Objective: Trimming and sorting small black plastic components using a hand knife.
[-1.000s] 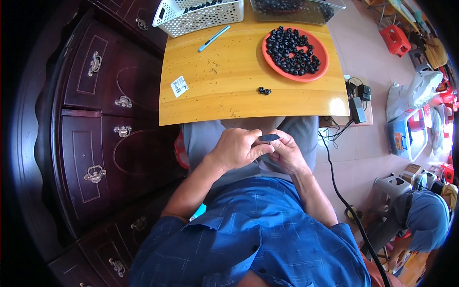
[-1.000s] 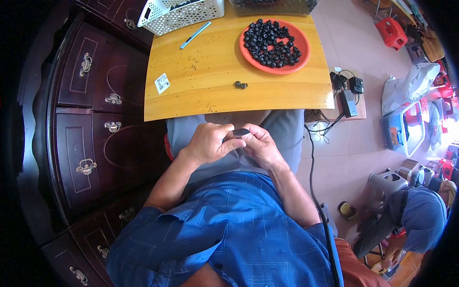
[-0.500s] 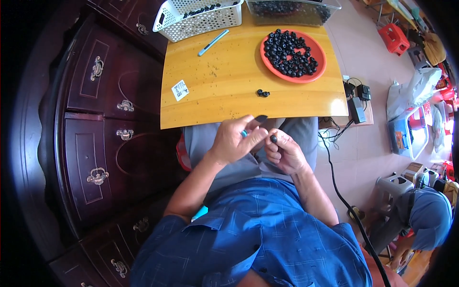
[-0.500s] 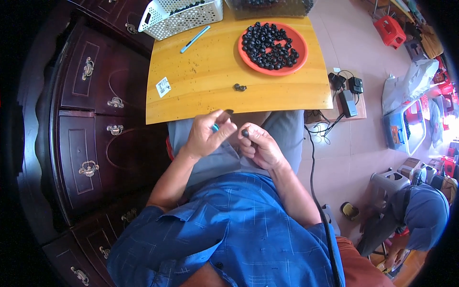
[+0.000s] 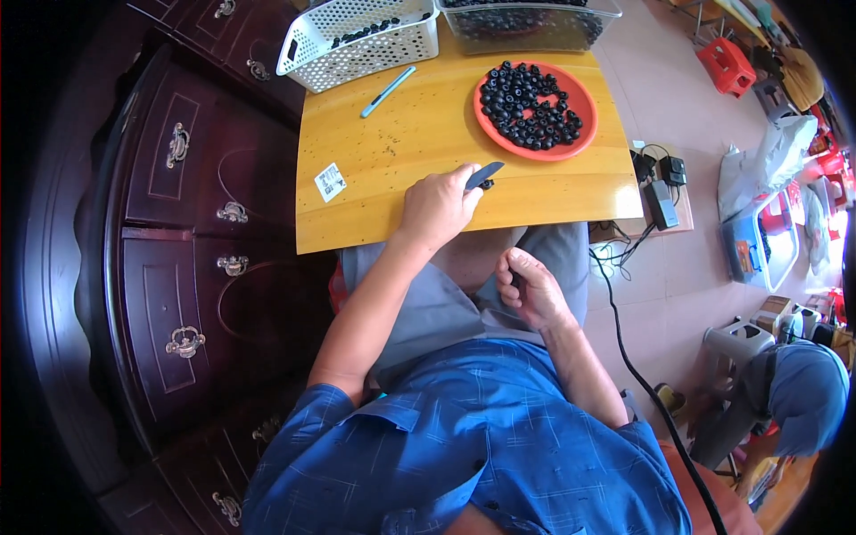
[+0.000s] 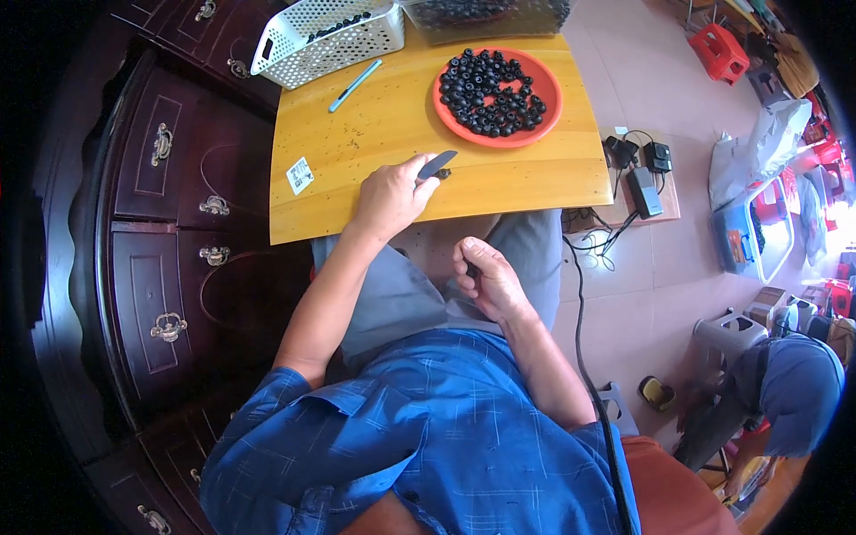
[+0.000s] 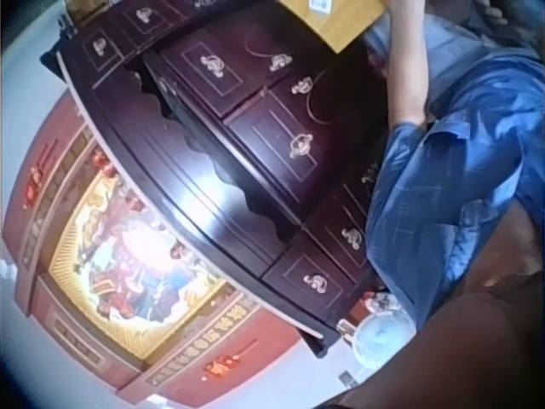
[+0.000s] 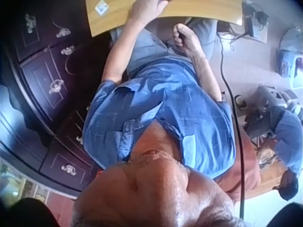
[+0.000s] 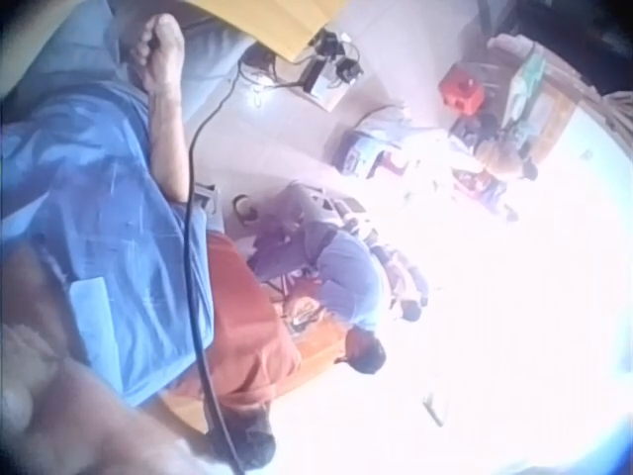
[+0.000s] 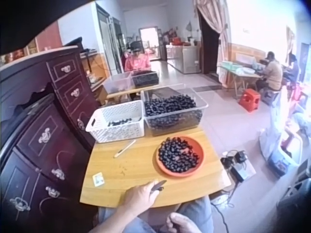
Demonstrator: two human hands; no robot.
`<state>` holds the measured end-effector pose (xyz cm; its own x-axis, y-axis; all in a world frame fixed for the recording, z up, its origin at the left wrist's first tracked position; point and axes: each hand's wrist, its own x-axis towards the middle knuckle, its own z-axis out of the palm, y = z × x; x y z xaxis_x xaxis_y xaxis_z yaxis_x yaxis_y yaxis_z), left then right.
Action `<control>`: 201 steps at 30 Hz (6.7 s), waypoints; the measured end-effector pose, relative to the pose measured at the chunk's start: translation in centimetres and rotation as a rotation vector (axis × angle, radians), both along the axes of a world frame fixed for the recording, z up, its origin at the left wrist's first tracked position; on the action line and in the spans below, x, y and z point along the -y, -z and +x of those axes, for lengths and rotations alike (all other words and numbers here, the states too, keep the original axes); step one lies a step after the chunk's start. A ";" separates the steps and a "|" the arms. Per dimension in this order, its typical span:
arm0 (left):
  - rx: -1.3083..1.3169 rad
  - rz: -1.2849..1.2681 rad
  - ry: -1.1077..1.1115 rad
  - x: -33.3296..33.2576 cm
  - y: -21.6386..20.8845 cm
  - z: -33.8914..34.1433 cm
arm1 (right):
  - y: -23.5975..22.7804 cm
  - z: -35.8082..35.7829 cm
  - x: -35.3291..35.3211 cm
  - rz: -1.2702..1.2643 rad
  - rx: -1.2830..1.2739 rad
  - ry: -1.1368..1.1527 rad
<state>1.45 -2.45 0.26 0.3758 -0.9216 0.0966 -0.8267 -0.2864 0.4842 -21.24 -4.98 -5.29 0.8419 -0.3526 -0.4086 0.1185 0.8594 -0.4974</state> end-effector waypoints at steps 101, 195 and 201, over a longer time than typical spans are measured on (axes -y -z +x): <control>-0.233 0.004 0.265 -7.5 -1.4 -3.9 | 0.0 1.4 -1.2 -0.220 0.025 -0.026; -0.400 -0.190 0.165 -6.7 -3.0 -4.1 | -1.8 1.7 0.0 0.034 0.233 0.053; -0.291 -0.197 0.236 -6.8 -2.0 -4.2 | -1.5 1.7 -0.4 -0.018 0.169 0.051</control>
<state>-2.71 4.36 2.30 0.1946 -0.9603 0.2001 -0.6792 0.0153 0.7338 -19.50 -4.58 -3.82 0.8786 -0.4027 -0.2565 0.2451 0.8414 -0.4816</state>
